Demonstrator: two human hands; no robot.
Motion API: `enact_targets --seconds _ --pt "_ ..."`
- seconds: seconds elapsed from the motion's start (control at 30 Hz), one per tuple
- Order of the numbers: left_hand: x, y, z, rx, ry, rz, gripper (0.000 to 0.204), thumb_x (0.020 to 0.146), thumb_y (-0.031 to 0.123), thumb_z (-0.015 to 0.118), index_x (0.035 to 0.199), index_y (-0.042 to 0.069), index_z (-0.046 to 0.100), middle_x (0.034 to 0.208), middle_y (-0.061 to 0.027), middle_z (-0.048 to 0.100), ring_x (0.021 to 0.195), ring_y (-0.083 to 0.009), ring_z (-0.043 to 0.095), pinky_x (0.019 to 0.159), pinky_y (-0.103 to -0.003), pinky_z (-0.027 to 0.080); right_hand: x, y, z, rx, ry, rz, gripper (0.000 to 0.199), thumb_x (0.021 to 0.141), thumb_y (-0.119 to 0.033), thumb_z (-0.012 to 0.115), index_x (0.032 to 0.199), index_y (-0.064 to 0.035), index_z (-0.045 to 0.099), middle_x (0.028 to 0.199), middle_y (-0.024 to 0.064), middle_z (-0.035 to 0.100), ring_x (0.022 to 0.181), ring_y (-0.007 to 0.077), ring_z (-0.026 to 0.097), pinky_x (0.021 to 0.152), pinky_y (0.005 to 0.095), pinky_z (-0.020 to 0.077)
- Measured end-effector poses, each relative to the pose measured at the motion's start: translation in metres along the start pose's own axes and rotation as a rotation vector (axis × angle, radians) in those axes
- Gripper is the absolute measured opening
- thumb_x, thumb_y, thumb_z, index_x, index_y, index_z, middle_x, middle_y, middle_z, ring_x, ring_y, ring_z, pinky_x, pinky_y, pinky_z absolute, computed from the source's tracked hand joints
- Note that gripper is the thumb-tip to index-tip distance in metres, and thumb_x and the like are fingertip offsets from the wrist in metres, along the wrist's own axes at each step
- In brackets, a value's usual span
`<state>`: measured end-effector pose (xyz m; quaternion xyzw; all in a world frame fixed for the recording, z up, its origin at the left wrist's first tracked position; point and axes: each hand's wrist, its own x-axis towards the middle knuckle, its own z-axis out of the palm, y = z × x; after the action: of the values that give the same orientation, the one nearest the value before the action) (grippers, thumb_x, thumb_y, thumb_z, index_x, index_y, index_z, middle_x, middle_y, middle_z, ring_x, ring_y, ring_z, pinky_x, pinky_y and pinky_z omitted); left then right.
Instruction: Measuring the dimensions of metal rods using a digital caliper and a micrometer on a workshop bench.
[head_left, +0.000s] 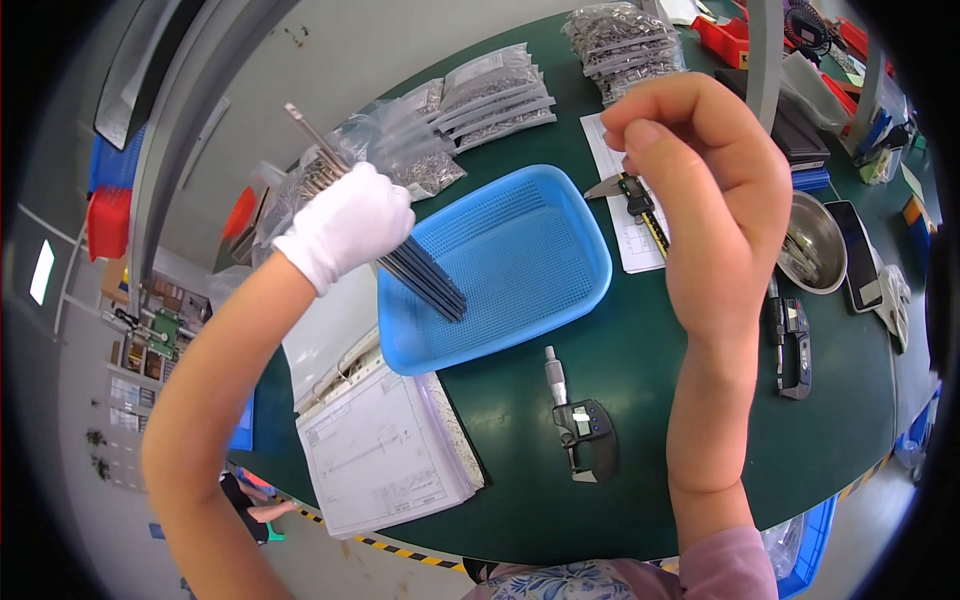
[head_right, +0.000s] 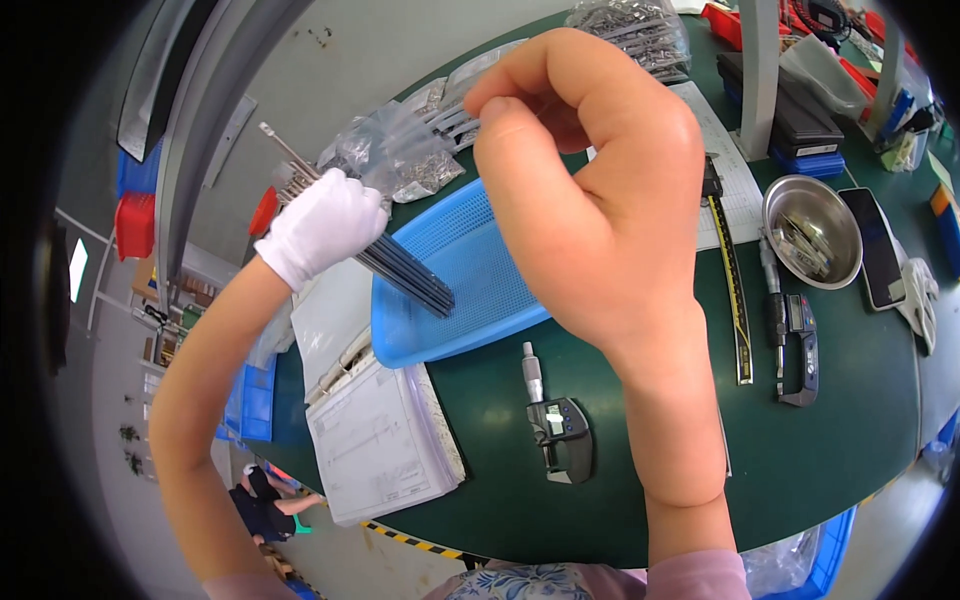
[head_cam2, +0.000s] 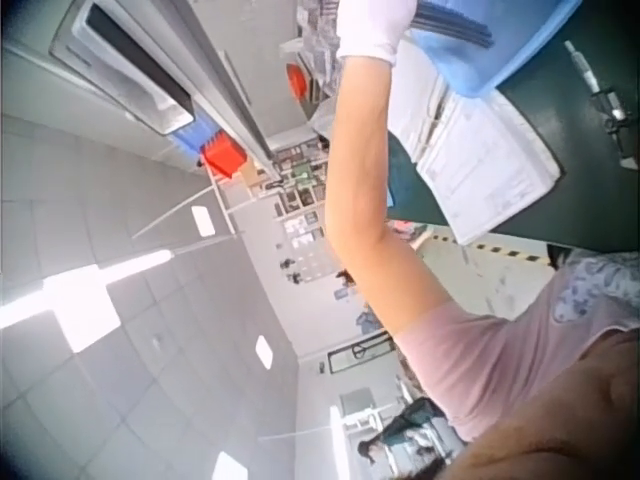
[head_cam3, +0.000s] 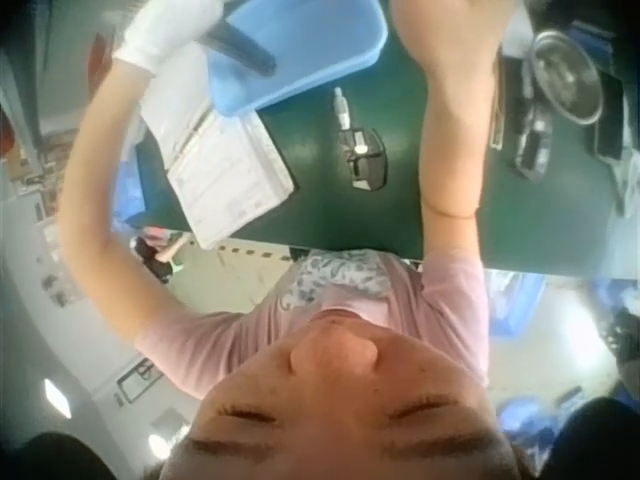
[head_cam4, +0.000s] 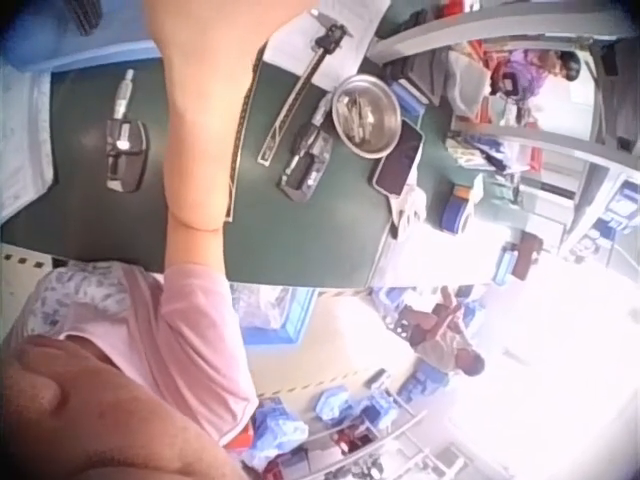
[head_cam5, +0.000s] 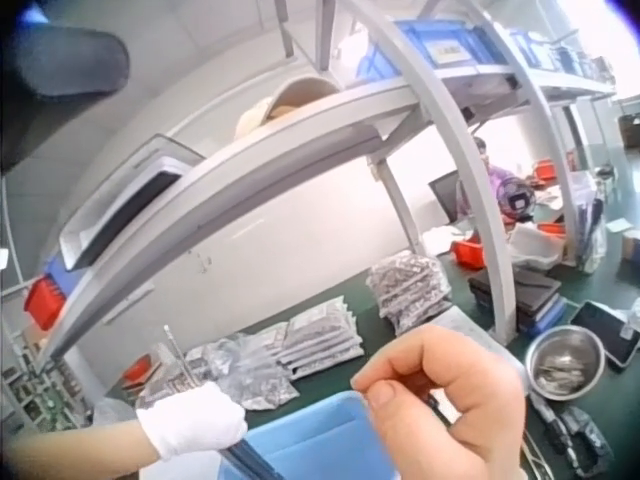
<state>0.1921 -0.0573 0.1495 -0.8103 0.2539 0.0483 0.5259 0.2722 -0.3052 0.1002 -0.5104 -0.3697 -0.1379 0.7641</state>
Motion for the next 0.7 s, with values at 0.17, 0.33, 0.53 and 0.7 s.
enact_targets --seconds 0.17,0.33,0.53,0.7 --pt "0.001 0.000 0.001 0.040 -0.075 -0.031 0.008 0.069 0.015 0.056 0.061 0.013 0.055 0.061 -0.0007 0.050 0.059 -0.0174 0.056 0.056 -0.031 0.041 0.002 -0.001 -0.002 -0.027 -0.017 0.035 0.015 0.080 -0.005 0.048 0.084 0.0047 0.058 0.078 0.0052 0.059 0.072 0.0084 0.050 0.066 0.0204 0.0397" --pt "0.001 0.006 0.002 -0.008 -0.077 -0.090 0.009 0.069 0.015 0.056 0.061 0.012 0.057 0.060 -0.0018 0.052 0.059 -0.0180 0.056 0.056 -0.030 0.041 0.001 -0.006 -0.001 -0.071 0.021 0.060 0.016 0.080 -0.006 0.048 0.084 0.0045 0.059 0.079 0.0051 0.059 0.073 0.0086 0.051 0.067 0.0212 0.0399" --pt "-0.002 0.011 0.004 0.016 -0.110 -0.116 0.007 0.069 0.014 0.056 0.063 0.013 0.057 0.063 -0.0015 0.054 0.063 -0.0172 0.057 0.058 -0.030 0.041 0.000 -0.004 0.004 -0.041 -0.054 0.079 0.016 0.081 -0.007 0.049 0.084 0.0041 0.059 0.079 0.0049 0.059 0.075 0.0087 0.052 0.066 0.0210 0.0396" --pt "-0.001 0.018 0.009 0.043 -0.113 -0.132 0.007 0.070 0.015 0.056 0.064 0.014 0.059 0.064 -0.0012 0.055 0.064 -0.0166 0.057 0.059 -0.030 0.042 0.001 -0.001 0.004 -0.054 -0.075 0.070 0.015 0.081 -0.007 0.049 0.085 0.0040 0.059 0.079 0.0047 0.059 0.075 0.0085 0.052 0.066 0.0205 0.0390"
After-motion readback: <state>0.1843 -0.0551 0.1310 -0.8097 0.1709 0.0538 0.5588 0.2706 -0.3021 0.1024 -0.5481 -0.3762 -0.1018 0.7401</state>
